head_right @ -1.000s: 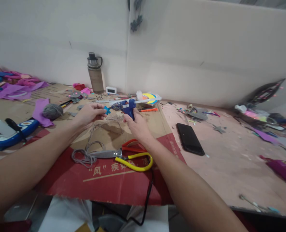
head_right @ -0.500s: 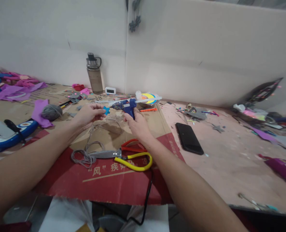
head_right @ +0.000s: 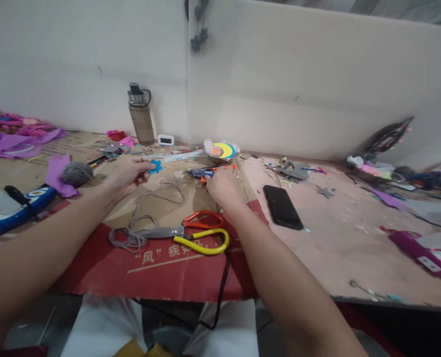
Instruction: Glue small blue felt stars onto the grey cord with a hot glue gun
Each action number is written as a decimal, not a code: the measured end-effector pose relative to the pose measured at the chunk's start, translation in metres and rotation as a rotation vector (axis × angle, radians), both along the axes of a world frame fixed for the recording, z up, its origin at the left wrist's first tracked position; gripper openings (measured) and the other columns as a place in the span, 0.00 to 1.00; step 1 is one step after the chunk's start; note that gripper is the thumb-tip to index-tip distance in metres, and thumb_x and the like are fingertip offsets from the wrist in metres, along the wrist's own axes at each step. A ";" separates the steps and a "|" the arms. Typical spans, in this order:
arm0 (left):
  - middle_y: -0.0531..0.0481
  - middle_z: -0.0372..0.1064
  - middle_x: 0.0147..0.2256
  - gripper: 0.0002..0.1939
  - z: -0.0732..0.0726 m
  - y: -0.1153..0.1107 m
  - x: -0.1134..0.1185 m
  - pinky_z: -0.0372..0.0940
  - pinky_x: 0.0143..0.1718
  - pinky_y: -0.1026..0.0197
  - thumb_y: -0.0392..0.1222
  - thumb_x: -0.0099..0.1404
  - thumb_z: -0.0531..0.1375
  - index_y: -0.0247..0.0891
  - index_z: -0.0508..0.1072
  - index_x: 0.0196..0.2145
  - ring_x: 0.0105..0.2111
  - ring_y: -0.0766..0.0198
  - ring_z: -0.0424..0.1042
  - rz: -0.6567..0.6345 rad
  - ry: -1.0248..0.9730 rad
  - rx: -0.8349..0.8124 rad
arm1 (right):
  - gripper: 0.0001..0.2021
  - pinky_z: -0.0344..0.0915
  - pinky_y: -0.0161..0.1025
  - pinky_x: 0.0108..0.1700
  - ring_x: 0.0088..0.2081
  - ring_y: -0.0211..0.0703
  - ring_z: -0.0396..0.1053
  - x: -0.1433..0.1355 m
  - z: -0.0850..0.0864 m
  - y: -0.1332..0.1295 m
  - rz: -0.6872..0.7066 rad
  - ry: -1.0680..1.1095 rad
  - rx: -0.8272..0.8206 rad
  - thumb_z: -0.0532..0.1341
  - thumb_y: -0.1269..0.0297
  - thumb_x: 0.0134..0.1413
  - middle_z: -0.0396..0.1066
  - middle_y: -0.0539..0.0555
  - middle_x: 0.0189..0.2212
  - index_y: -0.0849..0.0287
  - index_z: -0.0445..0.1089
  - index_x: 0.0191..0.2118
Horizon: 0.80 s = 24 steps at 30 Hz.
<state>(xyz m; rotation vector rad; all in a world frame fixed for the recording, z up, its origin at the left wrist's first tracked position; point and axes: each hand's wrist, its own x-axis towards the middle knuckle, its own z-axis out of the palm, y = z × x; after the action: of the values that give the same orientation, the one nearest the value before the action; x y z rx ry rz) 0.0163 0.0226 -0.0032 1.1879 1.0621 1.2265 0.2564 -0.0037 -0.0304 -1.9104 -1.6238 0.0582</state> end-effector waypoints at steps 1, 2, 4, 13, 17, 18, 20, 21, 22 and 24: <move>0.57 0.59 0.14 0.09 0.002 -0.001 0.000 0.44 0.12 0.72 0.30 0.45 0.64 0.34 0.66 0.21 0.13 0.76 0.56 0.016 0.003 0.000 | 0.11 0.62 0.48 0.43 0.40 0.54 0.68 -0.003 0.001 -0.002 0.044 -0.039 0.030 0.61 0.59 0.52 0.69 0.65 0.35 0.63 0.69 0.32; 0.57 0.58 0.13 0.09 0.004 -0.002 0.000 0.43 0.12 0.72 0.30 0.45 0.64 0.34 0.65 0.20 0.12 0.76 0.55 0.030 0.009 0.001 | 0.09 0.62 0.46 0.44 0.40 0.51 0.67 -0.008 0.001 -0.004 0.126 -0.051 0.041 0.60 0.61 0.53 0.69 0.64 0.35 0.63 0.70 0.32; 0.58 0.57 0.12 0.09 0.006 -0.004 0.000 0.41 0.11 0.73 0.29 0.45 0.62 0.34 0.64 0.19 0.12 0.77 0.53 0.046 0.013 0.004 | 0.07 0.61 0.41 0.45 0.40 0.46 0.67 -0.025 0.001 -0.004 0.337 -0.027 0.064 0.58 0.66 0.55 0.69 0.60 0.34 0.62 0.71 0.32; 0.52 0.65 0.14 0.09 0.001 0.000 -0.001 0.49 0.13 0.72 0.27 0.50 0.62 0.34 0.65 0.20 0.12 0.74 0.60 0.003 0.023 -0.006 | 0.07 0.62 0.40 0.44 0.39 0.47 0.68 -0.088 -0.006 0.025 0.486 -0.073 -0.108 0.58 0.76 0.48 0.72 0.61 0.37 0.63 0.73 0.32; 0.51 0.70 0.19 0.09 -0.001 0.001 0.000 0.56 0.17 0.72 0.27 0.51 0.63 0.33 0.66 0.24 0.19 0.70 0.70 0.036 -0.053 -0.028 | 0.07 0.63 0.38 0.38 0.33 0.44 0.68 -0.088 -0.006 0.026 0.457 -0.003 -0.120 0.57 0.78 0.45 0.72 0.59 0.28 0.61 0.67 0.24; 0.51 0.70 0.20 0.09 -0.001 0.001 0.000 0.57 0.17 0.72 0.27 0.52 0.64 0.33 0.66 0.25 0.20 0.69 0.72 0.035 -0.060 -0.029 | 0.07 0.63 0.38 0.37 0.32 0.43 0.68 -0.086 -0.006 0.024 0.445 0.026 -0.108 0.55 0.77 0.48 0.72 0.58 0.28 0.61 0.66 0.25; 0.50 0.71 0.22 0.09 -0.002 0.001 0.001 0.58 0.17 0.72 0.27 0.52 0.64 0.33 0.66 0.26 0.20 0.68 0.73 0.021 -0.055 -0.029 | 0.08 0.63 0.36 0.33 0.28 0.39 0.67 -0.079 -0.005 0.019 0.424 0.098 -0.090 0.50 0.74 0.54 0.71 0.56 0.29 0.60 0.65 0.31; 0.50 0.71 0.22 0.09 -0.003 0.001 0.002 0.58 0.17 0.72 0.27 0.52 0.64 0.33 0.66 0.26 0.21 0.68 0.73 0.012 -0.044 -0.029 | 0.08 0.62 0.35 0.30 0.26 0.36 0.65 -0.074 -0.006 0.015 0.420 0.173 -0.084 0.48 0.73 0.56 0.71 0.54 0.29 0.59 0.63 0.33; 0.50 0.71 0.22 0.09 -0.003 0.000 0.003 0.58 0.17 0.72 0.27 0.52 0.64 0.33 0.66 0.26 0.21 0.68 0.73 0.004 -0.033 -0.028 | 0.08 0.61 0.33 0.27 0.23 0.34 0.63 -0.070 -0.006 0.010 0.424 0.275 -0.080 0.47 0.71 0.58 0.70 0.51 0.28 0.58 0.62 0.34; 0.49 0.72 0.22 0.09 -0.004 -0.002 0.005 0.59 0.17 0.72 0.27 0.53 0.64 0.32 0.67 0.27 0.21 0.67 0.74 -0.014 -0.016 -0.019 | 0.05 0.58 0.31 0.24 0.20 0.32 0.59 -0.061 -0.007 0.000 0.451 0.522 -0.064 0.49 0.68 0.57 0.67 0.47 0.25 0.57 0.60 0.32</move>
<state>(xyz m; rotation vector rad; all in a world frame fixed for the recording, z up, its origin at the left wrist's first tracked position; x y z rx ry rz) 0.0212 0.0206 -0.0070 1.1673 1.0496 1.2114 0.1955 -0.0034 -0.0370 -1.3737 -1.6477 0.7363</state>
